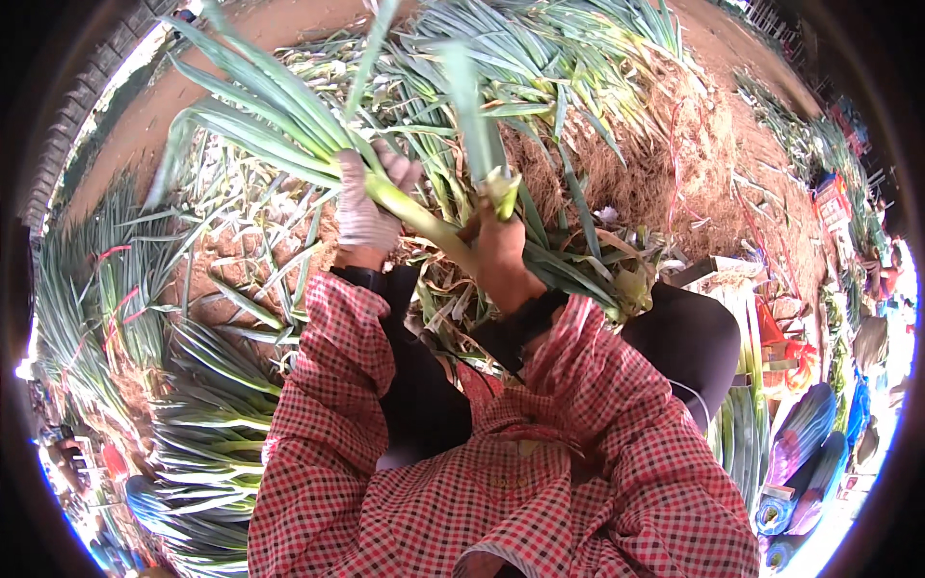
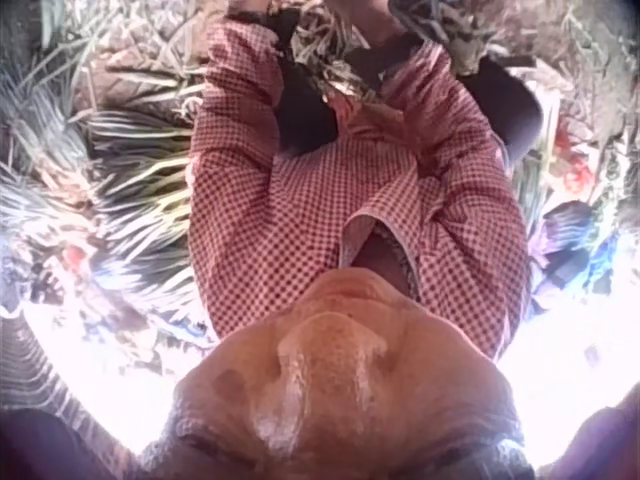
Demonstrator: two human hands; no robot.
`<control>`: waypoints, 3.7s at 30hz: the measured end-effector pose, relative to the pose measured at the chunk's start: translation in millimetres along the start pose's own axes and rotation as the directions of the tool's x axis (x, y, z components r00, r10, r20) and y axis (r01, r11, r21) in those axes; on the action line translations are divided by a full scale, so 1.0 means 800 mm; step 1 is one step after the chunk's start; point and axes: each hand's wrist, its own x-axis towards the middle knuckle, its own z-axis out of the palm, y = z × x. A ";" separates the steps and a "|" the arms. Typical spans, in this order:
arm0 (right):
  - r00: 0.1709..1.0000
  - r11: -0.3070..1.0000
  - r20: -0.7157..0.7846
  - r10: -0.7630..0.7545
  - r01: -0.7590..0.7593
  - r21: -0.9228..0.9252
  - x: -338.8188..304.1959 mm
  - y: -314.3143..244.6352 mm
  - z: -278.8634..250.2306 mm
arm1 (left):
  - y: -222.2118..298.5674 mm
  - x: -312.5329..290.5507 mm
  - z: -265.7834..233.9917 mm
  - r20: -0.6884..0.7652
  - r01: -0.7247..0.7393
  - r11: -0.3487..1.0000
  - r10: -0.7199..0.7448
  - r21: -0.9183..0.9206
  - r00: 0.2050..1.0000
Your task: Cleaning and sorting leeks by removing outer skins and organizing them into large bundles.
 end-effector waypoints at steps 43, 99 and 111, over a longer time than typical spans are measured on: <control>0.324 0.783 0.746 0.581 0.026 -0.621 -0.034 -0.085 0.015 | 0.034 0.035 -0.004 0.794 0.396 0.845 0.054 -0.359 0.605; 0.652 -0.016 0.753 -0.090 0.755 -0.655 -0.024 -0.056 0.025 | 0.052 -0.006 0.035 -0.268 -0.292 0.950 0.311 0.109 0.912; 0.174 -0.552 0.904 -0.390 0.741 -0.381 -0.076 -0.103 -0.117 | 0.083 0.000 -0.008 -0.211 -0.370 0.918 0.337 -0.144 0.918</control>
